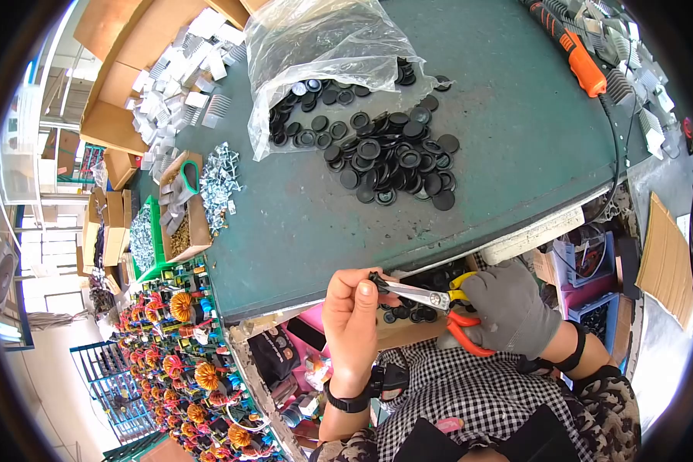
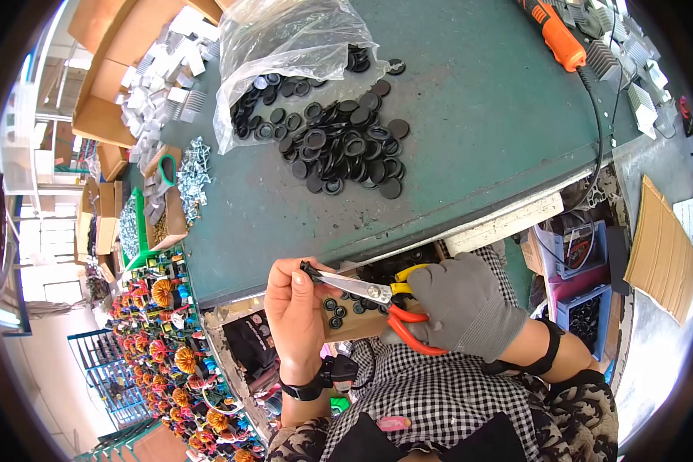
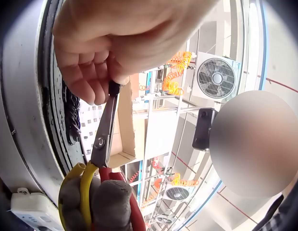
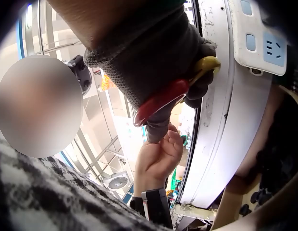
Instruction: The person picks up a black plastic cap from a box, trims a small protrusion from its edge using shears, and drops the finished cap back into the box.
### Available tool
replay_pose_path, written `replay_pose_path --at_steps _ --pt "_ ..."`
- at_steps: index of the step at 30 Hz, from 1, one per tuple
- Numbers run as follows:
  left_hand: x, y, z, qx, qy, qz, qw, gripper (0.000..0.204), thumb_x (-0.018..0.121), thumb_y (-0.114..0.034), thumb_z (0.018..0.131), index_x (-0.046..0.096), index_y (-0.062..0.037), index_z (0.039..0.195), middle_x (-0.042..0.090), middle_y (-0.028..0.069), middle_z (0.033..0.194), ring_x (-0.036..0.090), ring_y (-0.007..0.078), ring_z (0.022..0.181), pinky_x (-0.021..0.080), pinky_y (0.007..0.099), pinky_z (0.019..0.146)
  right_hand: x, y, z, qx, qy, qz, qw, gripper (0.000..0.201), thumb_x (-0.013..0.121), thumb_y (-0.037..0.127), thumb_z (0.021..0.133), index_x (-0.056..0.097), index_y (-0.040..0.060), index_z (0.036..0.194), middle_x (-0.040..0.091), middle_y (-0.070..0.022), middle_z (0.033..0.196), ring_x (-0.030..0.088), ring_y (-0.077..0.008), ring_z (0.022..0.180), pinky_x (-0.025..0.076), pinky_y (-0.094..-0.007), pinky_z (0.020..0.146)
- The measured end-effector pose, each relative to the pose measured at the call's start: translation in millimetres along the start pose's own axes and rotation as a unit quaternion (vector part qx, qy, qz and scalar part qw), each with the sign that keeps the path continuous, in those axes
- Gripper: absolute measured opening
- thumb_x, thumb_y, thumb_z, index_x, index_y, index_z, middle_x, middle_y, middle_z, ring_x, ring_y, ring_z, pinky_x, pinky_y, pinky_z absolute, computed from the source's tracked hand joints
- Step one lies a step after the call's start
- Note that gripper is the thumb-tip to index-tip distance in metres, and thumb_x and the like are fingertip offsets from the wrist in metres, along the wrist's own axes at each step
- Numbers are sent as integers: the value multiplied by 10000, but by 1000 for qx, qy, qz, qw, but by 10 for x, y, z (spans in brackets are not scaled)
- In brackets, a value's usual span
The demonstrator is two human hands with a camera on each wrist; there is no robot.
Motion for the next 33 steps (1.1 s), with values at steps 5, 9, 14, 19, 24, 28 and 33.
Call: replay_pose_path --at_steps 5,9,14,19,24,28,33 --pt "36 9 4 -32 21 -68 997 228 489 -222 920 511 0 964 594 91 880 579 123 710 480 246 670 53 0 -43 -7 23 33 999 524 712 483 585 513 34 769 512 -105 611 534 -283 565 391 -369 516" --pt "73 41 -11 -48 48 -74 995 233 486 -227 921 510 -2 977 596 90 885 579 123 728 483 254 682 31 -21 -29 -45 -23 0 999 525 690 511 635 513 33 762 530 -98 612 545 -250 542 401 -333 498" --pt "106 86 -57 -49 50 -21 997 203 479 -201 924 507 -11 989 589 76 852 573 127 735 474 251 684 330 -90 -110 36 162 264 950 514 703 475 652 535 36 861 537 -131 627 559 -323 582 416 -356 507" --pt "-34 21 -42 -19 23 61 998 183 520 -158 904 533 -9 1009 592 41 840 566 95 729 462 224 664 375 -115 -119 57 193 332 922 482 637 480 745 527 30 875 564 -132 673 573 -299 626 431 -347 561" --pt "71 -365 3 66 137 523 838 251 663 -168 740 624 -58 962 594 80 827 562 222 757 450 296 649 280 -338 -192 137 132 429 883 476 670 475 726 553 19 796 497 -67 597 486 -156 538 386 -295 514" --pt "259 -584 329 231 74 566 788 204 623 -147 761 632 -62 947 599 94 878 539 288 832 435 361 736 224 -301 -135 115 89 399 905 467 680 465 720 550 23 791 501 -67 597 492 -165 533 387 -294 510" --pt "296 -549 880 351 -51 627 694 195 589 -98 781 635 -35 960 602 111 881 540 294 805 429 359 716 173 -241 -167 99 90 406 904 451 689 441 720 552 19 798 519 -91 620 516 -189 548 401 -305 519"
Point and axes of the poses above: each hand's wrist, its own z-axis towards the middle knuckle, its own x-axis out of the palm, y = z × x, the point moved 7 cm from there along z, towards the middle knuckle
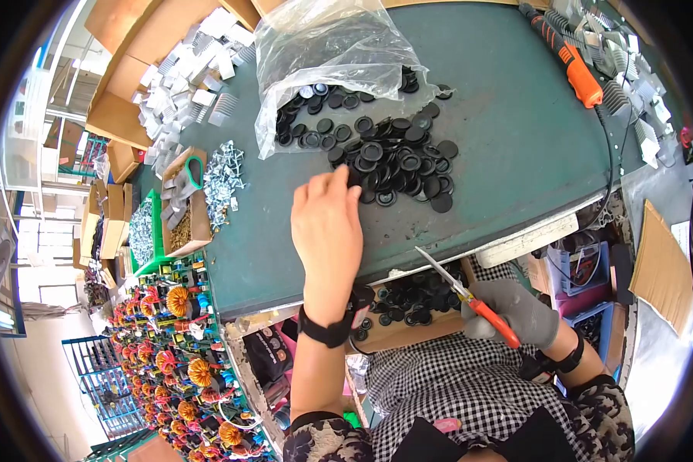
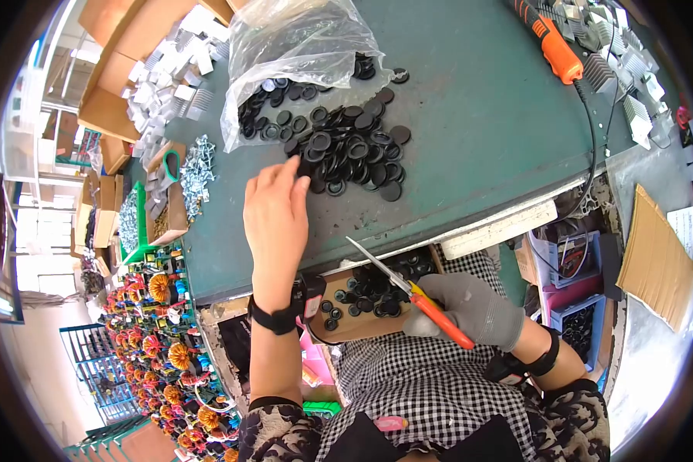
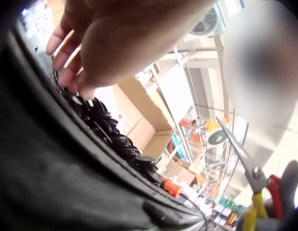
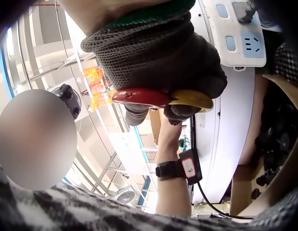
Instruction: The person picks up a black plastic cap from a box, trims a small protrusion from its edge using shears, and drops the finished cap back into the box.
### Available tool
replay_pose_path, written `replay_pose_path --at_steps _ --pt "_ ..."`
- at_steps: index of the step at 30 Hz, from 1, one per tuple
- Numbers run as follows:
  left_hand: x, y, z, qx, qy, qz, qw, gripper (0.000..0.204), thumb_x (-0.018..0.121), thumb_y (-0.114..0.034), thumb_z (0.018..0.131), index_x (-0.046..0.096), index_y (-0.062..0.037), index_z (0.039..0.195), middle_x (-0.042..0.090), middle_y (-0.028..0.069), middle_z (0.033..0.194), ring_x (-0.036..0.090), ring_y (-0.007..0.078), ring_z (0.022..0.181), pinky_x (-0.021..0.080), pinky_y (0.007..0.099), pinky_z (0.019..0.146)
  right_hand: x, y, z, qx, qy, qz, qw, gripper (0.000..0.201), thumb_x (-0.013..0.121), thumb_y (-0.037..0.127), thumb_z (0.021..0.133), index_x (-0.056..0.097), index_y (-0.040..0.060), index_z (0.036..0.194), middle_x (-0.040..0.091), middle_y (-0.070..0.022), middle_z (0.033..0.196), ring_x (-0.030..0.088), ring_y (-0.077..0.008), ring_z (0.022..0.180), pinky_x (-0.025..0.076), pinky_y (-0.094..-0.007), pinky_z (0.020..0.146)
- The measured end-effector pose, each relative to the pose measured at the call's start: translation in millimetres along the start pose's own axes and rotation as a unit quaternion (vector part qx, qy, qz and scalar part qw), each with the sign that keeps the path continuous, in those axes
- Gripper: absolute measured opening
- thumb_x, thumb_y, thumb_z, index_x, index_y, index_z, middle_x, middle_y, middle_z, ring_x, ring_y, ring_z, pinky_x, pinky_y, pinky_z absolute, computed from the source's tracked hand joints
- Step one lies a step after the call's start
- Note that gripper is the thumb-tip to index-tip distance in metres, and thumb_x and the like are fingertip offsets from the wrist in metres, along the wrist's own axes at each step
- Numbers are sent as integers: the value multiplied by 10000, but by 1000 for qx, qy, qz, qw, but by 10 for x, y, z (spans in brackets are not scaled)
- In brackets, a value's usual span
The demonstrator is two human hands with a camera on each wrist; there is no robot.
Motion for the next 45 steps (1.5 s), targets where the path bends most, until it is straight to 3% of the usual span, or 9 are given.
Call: replay_pose_path --at_steps 10,13,14,16,18,24,36,41,45 --pt "-161 122 -246 -85 74 -73 991 142 671 -75 719 606 -8 826 618 103 846 561 232 776 437 317 729 -43 -35 15 36 14 -17 999 452 681 447 724 543 21 785 524 -101 629 527 -228 551 405 -316 523" --pt "-121 270 -573 -218 79 -366 901 103 648 -1 744 589 -28 823 612 120 984 557 164 834 424 284 787 -56 -25 23 47 3 -126 991 527 690 515 671 526 26 778 528 -113 634 540 -285 557 418 -338 524" --pt "-155 242 -637 -219 81 -366 901 103 648 -1 744 589 -28 823 612 120 984 557 164 834 424 284 787 -46 -13 34 48 3 -124 991 527 690 515 671 526 26 778 528 -113 634 540 -285 557 418 -338 524" --pt "-74 177 -820 -323 81 -584 740 175 595 34 780 560 -23 941 578 102 1037 536 132 886 424 265 834 1 175 54 -70 -2 -236 969 605 691 582 620 510 29 787 534 -124 643 550 -329 577 438 -366 536" --pt "-77 123 -902 -318 88 -595 733 244 596 2 799 523 -25 1031 576 104 1022 539 142 893 431 280 843 47 184 76 -95 -12 -265 960 617 700 579 604 509 28 806 534 -115 638 559 -314 579 440 -370 540" --pt "22 -43 -1090 -347 93 -743 565 369 660 -221 798 513 -13 1065 588 125 996 571 230 959 456 347 844 100 334 132 -118 -60 -378 916 523 726 454 593 530 28 822 538 -88 657 555 -254 588 415 -343 546" --pt "1 -72 -1122 -361 68 -735 570 236 567 -192 868 580 -3 1009 621 170 1000 595 257 968 490 344 834 109 354 145 -89 -69 -464 879 525 689 492 620 538 33 825 543 -76 699 550 -227 636 408 -321 605" --pt "5 -91 -1130 -376 57 -719 582 233 567 -188 869 581 -5 1010 623 166 997 605 255 950 501 333 815 92 318 96 -111 -78 -415 899 503 665 522 636 532 49 740 514 -71 562 536 -234 507 412 -336 509" --pt "60 -129 -1130 -385 67 -749 535 232 541 -201 884 573 -10 1011 618 160 998 595 263 967 505 345 810 91 303 71 -124 -105 -408 899 509 650 545 639 519 58 705 494 -66 513 522 -239 459 405 -344 469"
Point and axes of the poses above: each hand's wrist, its own z-axis towards the middle knuckle, its own x-axis out of the palm, y = z × x, the point moved 7 cm from there along z, towards the middle knuckle
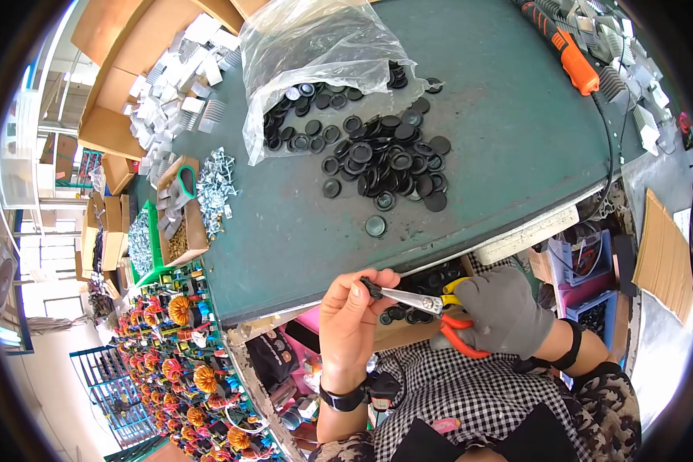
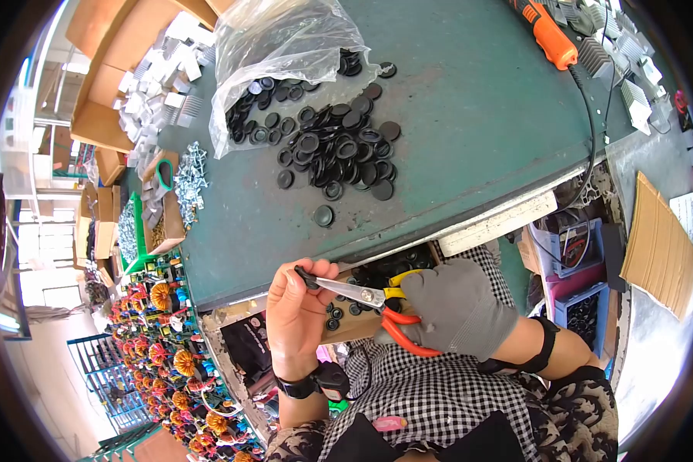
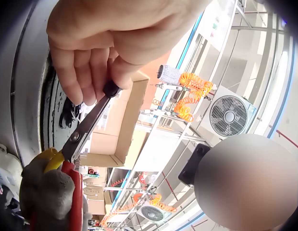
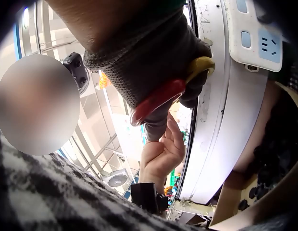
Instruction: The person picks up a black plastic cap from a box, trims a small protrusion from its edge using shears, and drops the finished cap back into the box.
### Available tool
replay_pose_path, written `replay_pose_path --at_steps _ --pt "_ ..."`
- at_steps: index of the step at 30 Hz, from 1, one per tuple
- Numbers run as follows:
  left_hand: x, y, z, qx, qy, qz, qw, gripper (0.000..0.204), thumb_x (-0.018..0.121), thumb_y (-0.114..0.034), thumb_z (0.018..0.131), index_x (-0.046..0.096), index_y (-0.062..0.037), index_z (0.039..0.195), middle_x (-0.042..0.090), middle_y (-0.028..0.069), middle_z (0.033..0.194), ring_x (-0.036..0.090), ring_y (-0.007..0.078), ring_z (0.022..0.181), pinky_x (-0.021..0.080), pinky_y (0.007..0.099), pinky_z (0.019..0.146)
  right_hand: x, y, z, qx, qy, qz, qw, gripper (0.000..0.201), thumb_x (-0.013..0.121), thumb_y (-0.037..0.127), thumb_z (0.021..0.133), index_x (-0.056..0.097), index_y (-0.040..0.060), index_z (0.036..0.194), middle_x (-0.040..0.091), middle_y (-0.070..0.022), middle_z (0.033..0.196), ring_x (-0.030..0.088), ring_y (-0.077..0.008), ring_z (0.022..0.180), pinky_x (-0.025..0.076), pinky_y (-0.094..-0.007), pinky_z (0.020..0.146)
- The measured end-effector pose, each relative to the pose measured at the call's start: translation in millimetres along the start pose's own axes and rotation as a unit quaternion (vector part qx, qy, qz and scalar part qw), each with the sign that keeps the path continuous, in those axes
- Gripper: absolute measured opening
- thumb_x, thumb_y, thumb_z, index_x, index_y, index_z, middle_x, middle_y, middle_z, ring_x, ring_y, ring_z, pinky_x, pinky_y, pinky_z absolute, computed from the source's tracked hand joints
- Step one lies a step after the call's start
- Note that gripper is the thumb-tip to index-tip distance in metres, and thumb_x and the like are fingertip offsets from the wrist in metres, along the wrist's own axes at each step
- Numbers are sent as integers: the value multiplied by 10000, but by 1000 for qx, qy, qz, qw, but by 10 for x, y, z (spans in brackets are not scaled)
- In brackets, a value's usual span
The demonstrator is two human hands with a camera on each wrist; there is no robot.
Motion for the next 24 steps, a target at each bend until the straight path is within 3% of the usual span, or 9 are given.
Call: replay_pose_path --at_steps 9,12,14,18,20,21,22,23,24 --pt "39 131 -13 -33 24 -25 999 226 502 -194 906 557 -10 1025 607 151 1016 585 253 977 486 358 839 40 -61 -7 -27 17 22 999 516 688 471 645 539 19 844 556 -119 667 580 -256 625 433 -349 534" --pt "37 154 -44 -29 23 15 999 224 506 -202 903 555 -16 1019 608 138 1011 587 246 965 484 365 832 275 -133 -83 23 141 170 975 513 668 456 695 540 16 924 567 -137 717 589 -281 679 450 -368 572" --pt "9 132 -54 -24 12 43 999 223 511 -210 899 554 -23 1014 609 128 1005 588 244 955 487 371 817 427 -97 -147 60 224 337 913 460 642 439 751 546 35 949 576 -137 722 588 -296 680 452 -370 594" --pt "-63 -55 -89 4 -36 187 982 203 534 -180 891 569 -14 1004 617 116 983 592 200 911 479 313 807 348 -119 -148 76 211 363 904 428 628 437 775 560 50 945 574 -131 702 581 -276 640 436 -349 570" --pt "-83 -224 -154 -7 -59 380 923 210 576 -97 843 592 -12 1034 612 108 993 579 194 891 454 293 806 266 -227 -172 133 200 388 890 413 647 416 769 568 28 884 556 -120 661 557 -237 591 420 -324 550" --pt "-30 -303 -141 -5 -59 380 923 210 576 -97 843 592 -12 1034 612 108 993 579 194 891 454 293 806 237 -262 -178 132 200 387 890 413 647 416 769 568 28 884 556 -120 661 557 -237 591 420 -324 550" --pt "189 -441 -107 86 7 566 820 249 590 -75 809 594 -23 1052 603 108 1001 566 214 903 440 307 814 188 -317 -182 137 171 403 889 411 656 409 765 566 19 858 547 -107 648 542 -208 580 411 -312 542" --pt "384 -472 -100 168 70 721 668 296 604 -53 775 596 -34 1070 594 108 1009 554 233 915 427 321 823 161 -348 -193 142 145 420 885 410 664 401 761 564 10 833 537 -94 636 526 -178 570 402 -301 534" --pt "426 -493 -31 185 58 716 671 377 633 -68 721 589 -52 1096 570 121 1014 527 281 920 411 346 818 146 -353 -169 116 108 420 894 430 685 404 741 555 0 803 529 -72 622 502 -145 565 394 -293 526"
Point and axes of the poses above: each hand's wrist, its own z-axis towards the middle knuckle, its own x-axis out of the palm, y = z × x, the point moved 7 cm from there along z, towards the middle knuckle
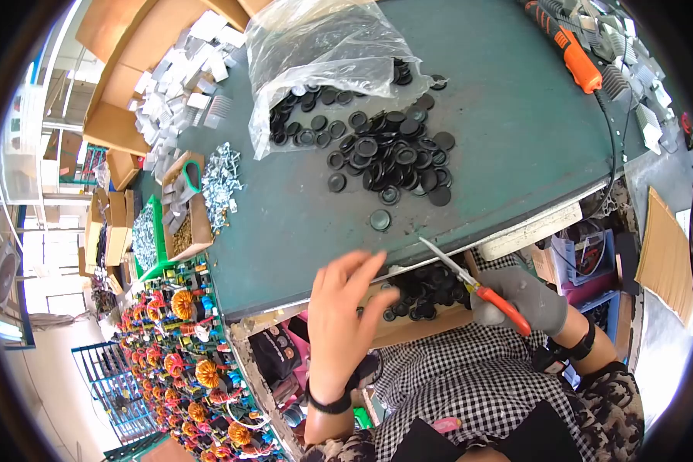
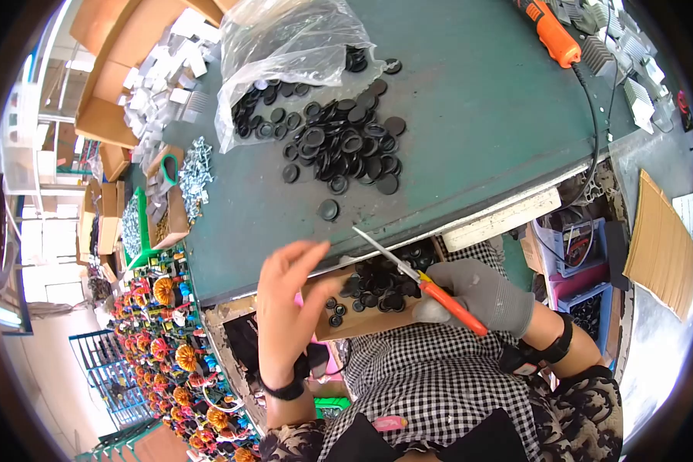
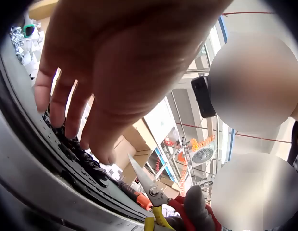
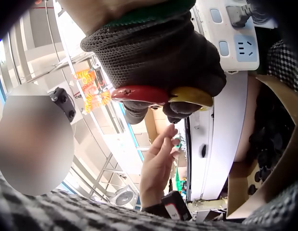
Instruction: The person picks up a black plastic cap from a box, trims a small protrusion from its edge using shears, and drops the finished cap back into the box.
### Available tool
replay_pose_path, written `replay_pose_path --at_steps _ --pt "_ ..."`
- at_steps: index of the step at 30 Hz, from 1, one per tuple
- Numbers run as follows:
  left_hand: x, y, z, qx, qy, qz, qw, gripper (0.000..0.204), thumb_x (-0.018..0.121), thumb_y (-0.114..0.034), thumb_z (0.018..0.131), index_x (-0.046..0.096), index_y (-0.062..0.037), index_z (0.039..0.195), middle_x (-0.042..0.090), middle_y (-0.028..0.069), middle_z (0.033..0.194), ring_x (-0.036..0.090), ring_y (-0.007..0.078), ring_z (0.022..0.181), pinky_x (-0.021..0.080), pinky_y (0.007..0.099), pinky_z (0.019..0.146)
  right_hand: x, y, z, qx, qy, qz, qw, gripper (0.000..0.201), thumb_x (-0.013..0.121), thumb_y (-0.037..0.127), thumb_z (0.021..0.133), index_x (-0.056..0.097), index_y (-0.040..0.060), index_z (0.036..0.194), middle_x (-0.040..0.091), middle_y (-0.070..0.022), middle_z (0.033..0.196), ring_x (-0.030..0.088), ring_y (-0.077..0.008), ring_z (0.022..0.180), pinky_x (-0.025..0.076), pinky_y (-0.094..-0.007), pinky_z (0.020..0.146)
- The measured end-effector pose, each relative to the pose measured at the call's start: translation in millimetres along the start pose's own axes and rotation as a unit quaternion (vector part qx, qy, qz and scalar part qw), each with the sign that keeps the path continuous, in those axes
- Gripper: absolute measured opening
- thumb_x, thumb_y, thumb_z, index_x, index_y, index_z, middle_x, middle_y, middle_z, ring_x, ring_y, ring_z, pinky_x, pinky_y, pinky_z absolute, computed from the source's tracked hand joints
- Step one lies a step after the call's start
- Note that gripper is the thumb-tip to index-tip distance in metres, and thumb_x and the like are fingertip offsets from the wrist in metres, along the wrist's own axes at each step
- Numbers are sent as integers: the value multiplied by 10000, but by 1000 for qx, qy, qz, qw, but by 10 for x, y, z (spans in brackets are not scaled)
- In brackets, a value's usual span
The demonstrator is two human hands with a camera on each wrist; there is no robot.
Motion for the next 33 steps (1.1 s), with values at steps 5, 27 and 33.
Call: replay_pose_path --at_steps 5,27,33 --pt "102 8 440 53 -141 106 983 273 662 -109 706 629 -43 968 590 120 929 533 285 845 420 359 753 58 91 -5 25 -8 23 999 480 697 450 710 550 3 805 520 -89 594 507 -182 534 395 -301 512" --pt "475 403 -64 -131 -49 -745 652 250 664 -269 790 531 -67 853 505 22 849 474 139 796 387 264 726 217 422 143 -99 -65 -391 913 577 669 555 619 509 19 761 537 -96 605 558 -255 546 428 -348 510" --pt "494 414 -133 -154 -85 -735 654 222 648 -266 802 497 -104 797 477 -1 807 439 142 760 379 269 700 235 423 170 -85 -76 -439 891 583 708 557 570 515 35 744 529 -106 625 555 -281 564 414 -369 517"
Point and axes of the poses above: each hand's wrist, its own z-axis towards the middle knuckle, its own x-axis out of the palm, y = z × x, the point moved 7 cm from there along z, towards the middle knuckle
